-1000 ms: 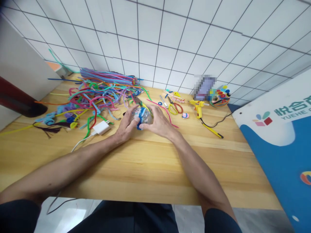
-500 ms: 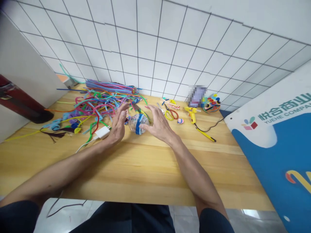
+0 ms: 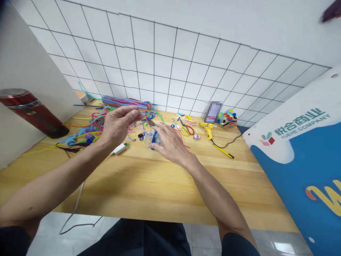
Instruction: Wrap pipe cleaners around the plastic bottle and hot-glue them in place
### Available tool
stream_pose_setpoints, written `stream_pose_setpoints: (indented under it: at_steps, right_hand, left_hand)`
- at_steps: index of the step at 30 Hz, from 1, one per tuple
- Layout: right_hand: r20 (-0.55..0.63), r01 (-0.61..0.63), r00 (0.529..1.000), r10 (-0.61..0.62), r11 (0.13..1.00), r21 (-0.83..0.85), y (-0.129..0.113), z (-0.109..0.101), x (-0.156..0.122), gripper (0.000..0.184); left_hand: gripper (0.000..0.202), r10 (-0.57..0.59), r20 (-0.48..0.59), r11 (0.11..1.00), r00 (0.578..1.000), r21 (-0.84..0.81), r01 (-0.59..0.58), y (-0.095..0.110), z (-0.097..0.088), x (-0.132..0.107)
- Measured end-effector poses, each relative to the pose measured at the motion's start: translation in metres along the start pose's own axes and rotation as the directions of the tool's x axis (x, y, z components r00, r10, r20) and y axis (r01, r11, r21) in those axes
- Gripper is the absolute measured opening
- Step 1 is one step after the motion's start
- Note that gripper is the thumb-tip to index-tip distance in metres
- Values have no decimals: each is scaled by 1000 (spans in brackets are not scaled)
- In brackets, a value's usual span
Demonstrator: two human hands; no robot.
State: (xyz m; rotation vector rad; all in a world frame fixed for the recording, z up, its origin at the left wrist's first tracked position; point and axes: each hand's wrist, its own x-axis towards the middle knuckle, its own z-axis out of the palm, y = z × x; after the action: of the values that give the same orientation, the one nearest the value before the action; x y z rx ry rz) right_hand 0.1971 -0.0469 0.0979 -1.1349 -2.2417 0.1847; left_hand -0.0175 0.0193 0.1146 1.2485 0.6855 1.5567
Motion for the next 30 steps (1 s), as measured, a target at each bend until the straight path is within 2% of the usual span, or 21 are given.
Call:
stream_pose_setpoints:
  at_steps: [2, 5, 10, 15, 22, 26, 30]
  right_hand:
    - [58, 35, 998, -32, 998, -44, -11, 4, -2, 59]
    - [147, 70, 988, -58, 994, -79, -24, 10, -6, 60]
    - [237, 106, 969, -76, 988, -116, -35, 19, -16, 58]
    - [258, 114, 963, -79, 986, -123, -44, 24, -24, 59]
    - [305, 135, 948, -95, 984, -113, -53, 29, -30, 58]
    - [279, 160, 951, -131, 984, -84, -49, 30, -37, 51]
    - [239, 165, 961, -142, 983, -80, -41, 36, -45, 47]
  left_hand:
    - [42, -70, 60, 994, 996, -77, 74, 9, 9, -11]
    - [46, -195, 167, 961, 966, -166, 223, 13, 18, -25]
    - [48, -301, 273, 909, 914, -208, 362, 14, 19, -35]
    - [39, -340, 270, 914, 901, -132, 385, 12, 15, -45]
    - [37, -349, 228, 900, 909, -188, 393, 2, 12, -57]
    - [41, -335, 247, 900, 909, -200, 386, -4, 10, -61]
    - [35, -327, 265, 918, 907, -140, 372, -7, 7, -68]
